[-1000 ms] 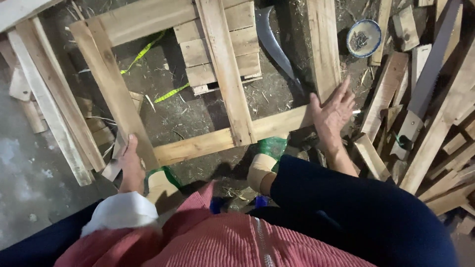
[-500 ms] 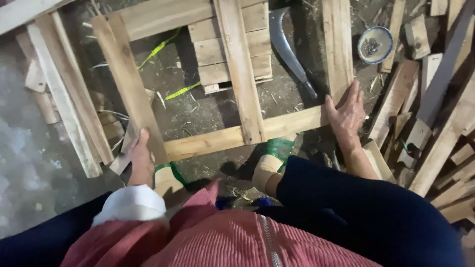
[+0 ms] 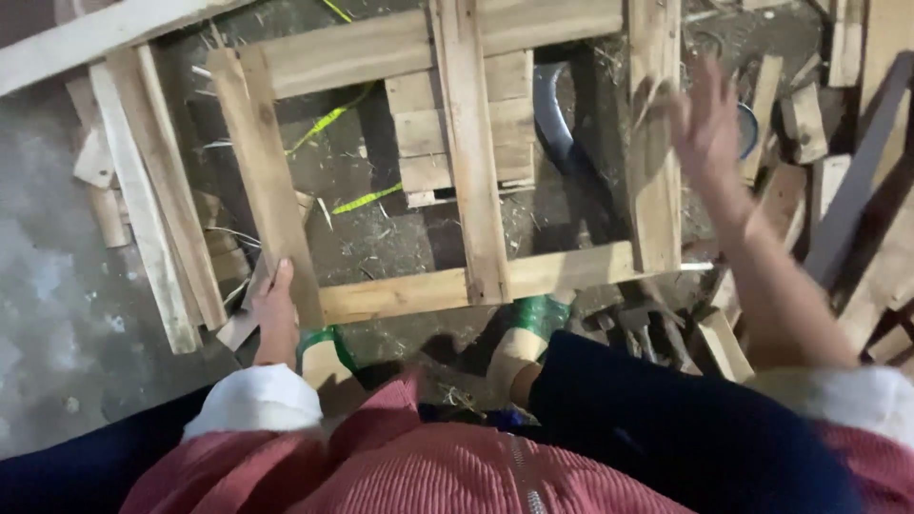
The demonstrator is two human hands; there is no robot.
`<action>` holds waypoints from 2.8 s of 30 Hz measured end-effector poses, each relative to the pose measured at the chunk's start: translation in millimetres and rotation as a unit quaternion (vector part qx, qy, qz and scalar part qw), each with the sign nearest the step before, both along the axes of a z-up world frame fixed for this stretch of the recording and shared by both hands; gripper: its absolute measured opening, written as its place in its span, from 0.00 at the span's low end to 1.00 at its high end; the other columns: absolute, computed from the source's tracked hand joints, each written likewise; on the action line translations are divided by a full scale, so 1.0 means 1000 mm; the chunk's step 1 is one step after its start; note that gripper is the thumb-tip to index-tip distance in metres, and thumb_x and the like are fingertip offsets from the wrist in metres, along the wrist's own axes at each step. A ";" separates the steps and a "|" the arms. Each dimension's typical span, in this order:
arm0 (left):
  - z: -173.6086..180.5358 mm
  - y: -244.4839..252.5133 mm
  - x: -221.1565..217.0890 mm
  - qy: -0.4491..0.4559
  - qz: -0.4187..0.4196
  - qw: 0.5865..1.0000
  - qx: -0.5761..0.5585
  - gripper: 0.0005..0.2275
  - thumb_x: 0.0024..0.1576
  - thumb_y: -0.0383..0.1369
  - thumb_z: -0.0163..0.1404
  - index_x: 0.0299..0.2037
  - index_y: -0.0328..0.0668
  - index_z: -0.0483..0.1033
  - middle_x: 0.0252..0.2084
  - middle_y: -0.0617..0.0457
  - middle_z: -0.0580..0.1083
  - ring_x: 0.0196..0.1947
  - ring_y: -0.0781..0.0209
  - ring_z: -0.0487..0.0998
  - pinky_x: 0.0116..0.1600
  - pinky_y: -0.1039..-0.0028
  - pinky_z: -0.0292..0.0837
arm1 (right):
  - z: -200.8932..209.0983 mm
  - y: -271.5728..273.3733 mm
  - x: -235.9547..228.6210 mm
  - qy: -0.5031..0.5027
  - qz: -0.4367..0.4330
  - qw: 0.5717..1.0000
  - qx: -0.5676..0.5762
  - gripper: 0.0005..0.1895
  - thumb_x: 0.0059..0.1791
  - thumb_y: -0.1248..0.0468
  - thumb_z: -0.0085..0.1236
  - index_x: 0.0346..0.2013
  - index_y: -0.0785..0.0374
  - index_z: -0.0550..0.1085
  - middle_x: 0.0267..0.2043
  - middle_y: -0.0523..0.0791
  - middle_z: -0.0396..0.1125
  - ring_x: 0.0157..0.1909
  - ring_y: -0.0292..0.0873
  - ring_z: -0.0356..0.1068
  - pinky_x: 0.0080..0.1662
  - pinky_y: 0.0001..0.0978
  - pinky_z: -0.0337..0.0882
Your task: The person kneels on the floor of a woodworking area and assembles a rectangular wooden frame from scrap planks. They position slats across the frame, take nails from a small bowl, and hammer the nails to fasten the slats in place, working around the frame.
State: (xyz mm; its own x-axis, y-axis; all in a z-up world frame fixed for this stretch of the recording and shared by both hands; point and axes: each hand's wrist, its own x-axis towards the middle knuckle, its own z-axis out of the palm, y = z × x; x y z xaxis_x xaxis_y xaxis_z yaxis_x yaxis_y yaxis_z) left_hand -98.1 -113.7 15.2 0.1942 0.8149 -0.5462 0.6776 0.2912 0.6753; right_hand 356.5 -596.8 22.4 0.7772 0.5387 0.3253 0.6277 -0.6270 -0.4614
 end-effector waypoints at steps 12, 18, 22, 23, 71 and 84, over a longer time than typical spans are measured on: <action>0.012 0.003 0.013 0.021 0.057 0.998 -0.022 0.25 0.55 0.47 0.54 0.56 0.36 0.76 0.56 0.49 0.75 0.55 0.59 0.72 0.60 0.74 0.64 | -0.071 0.045 0.091 0.166 -0.039 0.980 0.105 0.34 0.63 0.69 0.62 0.76 0.54 0.51 0.52 0.57 0.72 0.44 0.52 0.71 0.42 0.41 0.72; 0.004 0.007 0.011 -0.072 0.040 0.996 0.039 0.17 0.57 0.39 0.56 0.53 0.39 0.79 0.47 0.59 0.79 0.47 0.71 0.74 0.55 0.82 0.67 | -0.084 0.031 0.075 0.060 -0.071 0.993 0.077 0.35 0.60 0.68 0.67 0.74 0.56 0.55 0.47 0.54 0.75 0.40 0.52 0.75 0.39 0.41 0.74; 0.013 0.005 0.019 -0.031 0.041 0.998 0.033 0.20 0.57 0.41 0.55 0.55 0.37 0.78 0.53 0.53 0.78 0.51 0.66 0.76 0.58 0.80 0.68 | -0.100 0.017 0.072 0.074 -0.086 0.992 0.057 0.36 0.62 0.65 0.66 0.74 0.59 0.50 0.50 0.57 0.75 0.41 0.53 0.76 0.38 0.41 0.76; 0.017 0.004 0.020 0.000 0.032 0.998 0.045 0.22 0.56 0.43 0.55 0.55 0.37 0.78 0.53 0.52 0.79 0.51 0.64 0.77 0.57 0.79 0.69 | -0.109 0.013 0.071 0.062 -0.099 0.992 0.041 0.37 0.64 0.62 0.68 0.75 0.60 0.50 0.46 0.54 0.75 0.38 0.51 0.74 0.37 0.40 0.73; -0.019 0.025 -0.009 0.135 -0.110 0.958 0.229 0.26 0.58 0.58 0.53 0.40 0.36 0.78 0.38 0.46 0.79 0.35 0.47 0.74 0.45 0.63 0.68 | -0.075 -0.039 -0.091 0.074 -0.109 0.991 -0.010 0.43 0.60 0.60 0.64 0.78 0.54 0.42 0.48 0.59 0.75 0.42 0.57 0.76 0.39 0.43 0.75; -0.045 0.030 -0.021 0.117 -0.149 0.952 0.240 0.36 0.60 0.57 0.53 0.56 0.20 0.71 0.53 0.32 0.76 0.50 0.40 0.77 0.55 0.62 0.71 | -0.036 -0.027 -0.090 0.166 -0.006 0.981 0.097 0.43 0.61 0.78 0.59 0.78 0.51 0.41 0.60 0.67 0.70 0.54 0.60 0.77 0.46 0.40 0.77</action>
